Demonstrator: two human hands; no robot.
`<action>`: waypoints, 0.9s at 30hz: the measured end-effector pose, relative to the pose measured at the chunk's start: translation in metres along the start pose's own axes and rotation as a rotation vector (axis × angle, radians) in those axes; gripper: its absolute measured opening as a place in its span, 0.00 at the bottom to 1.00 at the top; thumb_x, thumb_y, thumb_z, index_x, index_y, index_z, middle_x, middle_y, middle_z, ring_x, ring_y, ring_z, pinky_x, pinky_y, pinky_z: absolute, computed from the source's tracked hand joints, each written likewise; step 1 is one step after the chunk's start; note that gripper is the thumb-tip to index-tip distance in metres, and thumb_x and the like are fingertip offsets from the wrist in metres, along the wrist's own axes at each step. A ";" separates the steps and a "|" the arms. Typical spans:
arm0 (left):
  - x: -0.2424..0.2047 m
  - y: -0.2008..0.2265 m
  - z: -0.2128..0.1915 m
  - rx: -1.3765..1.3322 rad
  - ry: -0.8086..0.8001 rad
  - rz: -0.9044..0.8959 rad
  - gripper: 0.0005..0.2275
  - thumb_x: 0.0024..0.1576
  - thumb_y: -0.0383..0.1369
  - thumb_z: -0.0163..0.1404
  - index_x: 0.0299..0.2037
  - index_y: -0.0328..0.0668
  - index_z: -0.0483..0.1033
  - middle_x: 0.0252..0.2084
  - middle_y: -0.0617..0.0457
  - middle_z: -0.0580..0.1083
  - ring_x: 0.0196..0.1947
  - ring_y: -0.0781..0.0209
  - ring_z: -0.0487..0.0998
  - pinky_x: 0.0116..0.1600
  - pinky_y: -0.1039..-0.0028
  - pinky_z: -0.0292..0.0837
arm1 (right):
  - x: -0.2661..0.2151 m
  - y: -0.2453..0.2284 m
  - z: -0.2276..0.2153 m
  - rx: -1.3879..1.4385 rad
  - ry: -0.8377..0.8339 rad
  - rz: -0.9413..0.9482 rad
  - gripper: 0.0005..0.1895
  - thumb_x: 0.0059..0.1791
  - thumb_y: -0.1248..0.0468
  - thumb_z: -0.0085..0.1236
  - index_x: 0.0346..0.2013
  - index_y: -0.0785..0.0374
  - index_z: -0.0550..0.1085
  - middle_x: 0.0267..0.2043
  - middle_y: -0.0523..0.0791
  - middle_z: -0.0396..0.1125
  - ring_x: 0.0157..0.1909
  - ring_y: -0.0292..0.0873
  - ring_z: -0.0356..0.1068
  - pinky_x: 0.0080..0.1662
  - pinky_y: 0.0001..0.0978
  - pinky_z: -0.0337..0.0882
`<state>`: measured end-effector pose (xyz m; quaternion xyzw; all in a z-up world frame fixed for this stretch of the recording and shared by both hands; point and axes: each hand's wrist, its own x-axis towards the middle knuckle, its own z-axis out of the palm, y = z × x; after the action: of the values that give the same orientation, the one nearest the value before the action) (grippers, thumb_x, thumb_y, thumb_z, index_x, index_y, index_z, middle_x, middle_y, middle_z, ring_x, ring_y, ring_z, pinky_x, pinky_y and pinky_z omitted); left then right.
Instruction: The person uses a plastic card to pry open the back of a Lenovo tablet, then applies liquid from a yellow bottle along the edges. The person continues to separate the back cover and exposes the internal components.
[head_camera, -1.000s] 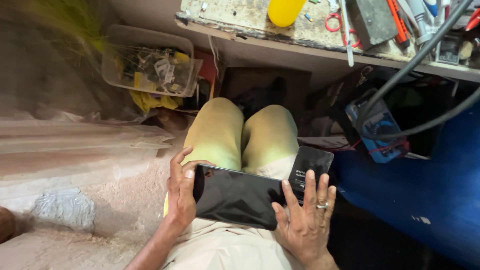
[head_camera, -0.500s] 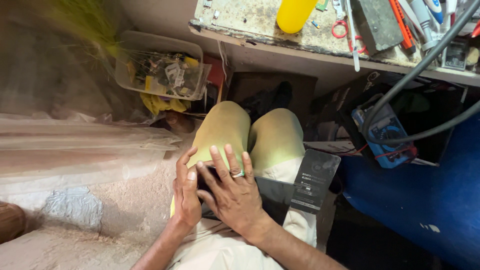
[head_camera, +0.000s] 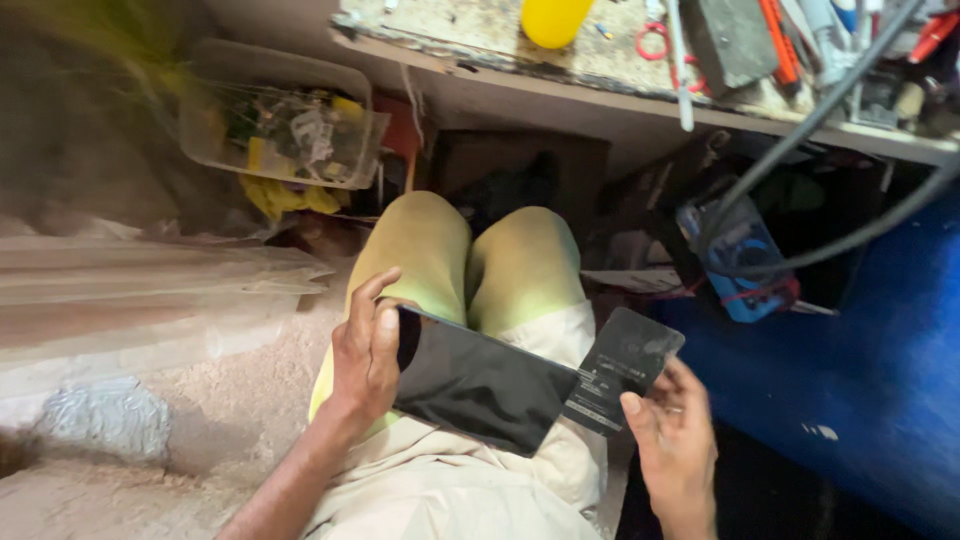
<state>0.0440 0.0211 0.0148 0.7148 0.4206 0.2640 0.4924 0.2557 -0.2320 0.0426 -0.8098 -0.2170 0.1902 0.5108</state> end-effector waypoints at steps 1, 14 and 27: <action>0.006 0.001 0.005 0.038 -0.012 0.024 0.18 0.66 0.39 0.37 0.61 0.38 0.69 0.38 0.46 0.79 0.36 0.53 0.82 0.44 0.67 0.75 | 0.004 0.009 -0.003 0.194 -0.082 0.171 0.20 0.49 0.64 0.63 0.54 0.67 0.73 0.53 0.47 0.70 0.51 0.39 0.71 0.54 0.30 0.71; 0.042 0.015 0.032 0.223 -0.105 0.349 0.11 0.65 0.34 0.51 0.32 0.36 0.71 0.27 0.44 0.70 0.24 0.43 0.72 0.29 0.58 0.66 | 0.020 -0.001 0.003 0.048 -0.154 0.236 0.10 0.50 0.62 0.63 0.40 0.67 0.81 0.34 0.39 0.75 0.36 0.28 0.68 0.38 0.23 0.69; 0.054 0.021 0.033 0.281 -0.245 0.293 0.14 0.66 0.37 0.48 0.30 0.37 0.69 0.25 0.43 0.71 0.26 0.38 0.73 0.30 0.54 0.67 | -0.003 0.017 0.012 0.216 -0.109 0.402 0.06 0.46 0.67 0.66 0.36 0.68 0.81 0.33 0.41 0.76 0.33 0.32 0.72 0.38 0.26 0.72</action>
<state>0.1050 0.0483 0.0197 0.8564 0.2820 0.1828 0.3920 0.2495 -0.2315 0.0229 -0.7658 -0.0572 0.3538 0.5340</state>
